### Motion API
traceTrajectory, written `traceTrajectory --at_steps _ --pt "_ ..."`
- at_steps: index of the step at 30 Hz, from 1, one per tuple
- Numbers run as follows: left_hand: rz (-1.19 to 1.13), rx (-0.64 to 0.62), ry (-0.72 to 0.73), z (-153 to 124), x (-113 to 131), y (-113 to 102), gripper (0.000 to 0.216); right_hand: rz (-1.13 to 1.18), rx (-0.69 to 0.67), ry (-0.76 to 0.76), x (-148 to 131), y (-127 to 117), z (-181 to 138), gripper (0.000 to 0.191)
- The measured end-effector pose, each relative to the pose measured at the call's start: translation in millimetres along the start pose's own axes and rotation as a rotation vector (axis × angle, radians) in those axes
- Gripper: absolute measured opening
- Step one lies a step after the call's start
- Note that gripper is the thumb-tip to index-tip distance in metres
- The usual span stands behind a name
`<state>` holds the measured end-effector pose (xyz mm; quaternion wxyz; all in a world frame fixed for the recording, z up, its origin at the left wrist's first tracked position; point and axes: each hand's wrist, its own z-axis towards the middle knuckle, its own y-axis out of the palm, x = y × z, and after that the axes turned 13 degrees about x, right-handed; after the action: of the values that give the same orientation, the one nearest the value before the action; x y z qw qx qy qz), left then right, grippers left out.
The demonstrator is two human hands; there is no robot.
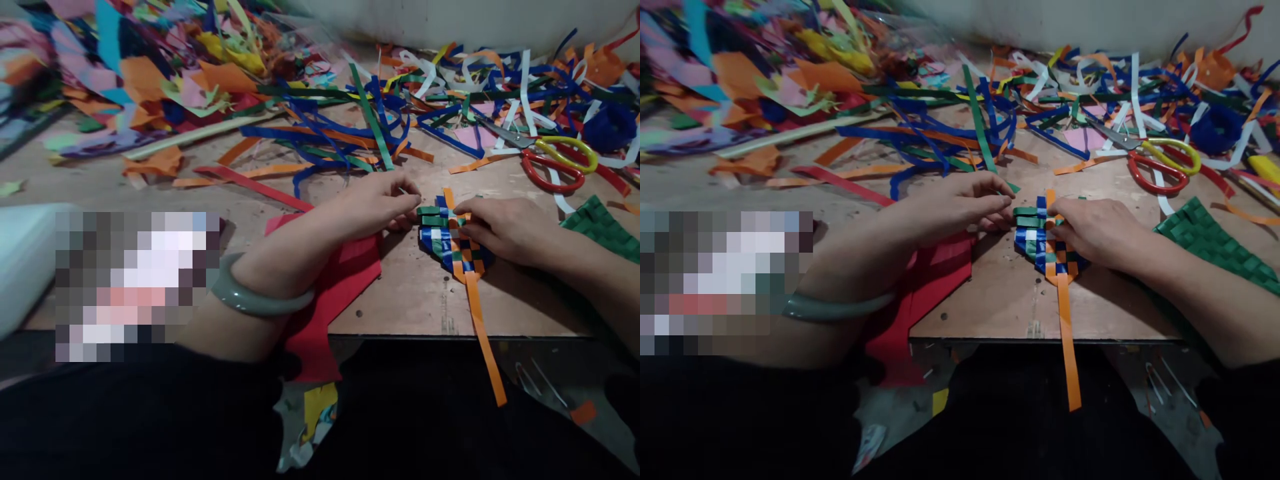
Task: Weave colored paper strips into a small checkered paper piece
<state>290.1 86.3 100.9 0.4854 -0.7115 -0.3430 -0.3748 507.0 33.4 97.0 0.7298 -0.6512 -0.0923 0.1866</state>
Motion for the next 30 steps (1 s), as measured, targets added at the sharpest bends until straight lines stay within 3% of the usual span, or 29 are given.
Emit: traceTrajectory --at_steps 3,7,12,14,18,22,26,30 --pt "-0.167 -0.04 -0.071 -5 2 1 0.019 0.006 -0.003 0.046 -5 0 0 0.032" --pt "-0.326 -0.094 -0.057 -11 4 3 0.016 -0.029 -0.029 0.103 -11 4 -1 0.03" --pt "-0.099 -0.032 -0.012 -16 11 3 0.016 -0.136 -0.018 0.073 0 0 -1 0.033" --pt "0.064 0.026 0.161 -17 10 2 0.013 -0.151 -0.026 0.074 6 -8 -1 0.034" --pt "0.514 0.131 0.692 -22 -5 5 0.014 -0.143 0.067 0.124 13 -29 1 0.036" --pt "0.71 0.019 1.101 -31 -17 16 0.019 -0.148 0.038 0.21 20 -36 5 0.036" --pt "0.715 -0.032 1.273 -34 -20 22 0.021 -0.145 -0.095 0.208 30 -25 11 0.039" --pt "0.811 0.004 1.266 -25 -24 23 0.021 -0.075 -0.112 0.221 37 -14 15 0.032"
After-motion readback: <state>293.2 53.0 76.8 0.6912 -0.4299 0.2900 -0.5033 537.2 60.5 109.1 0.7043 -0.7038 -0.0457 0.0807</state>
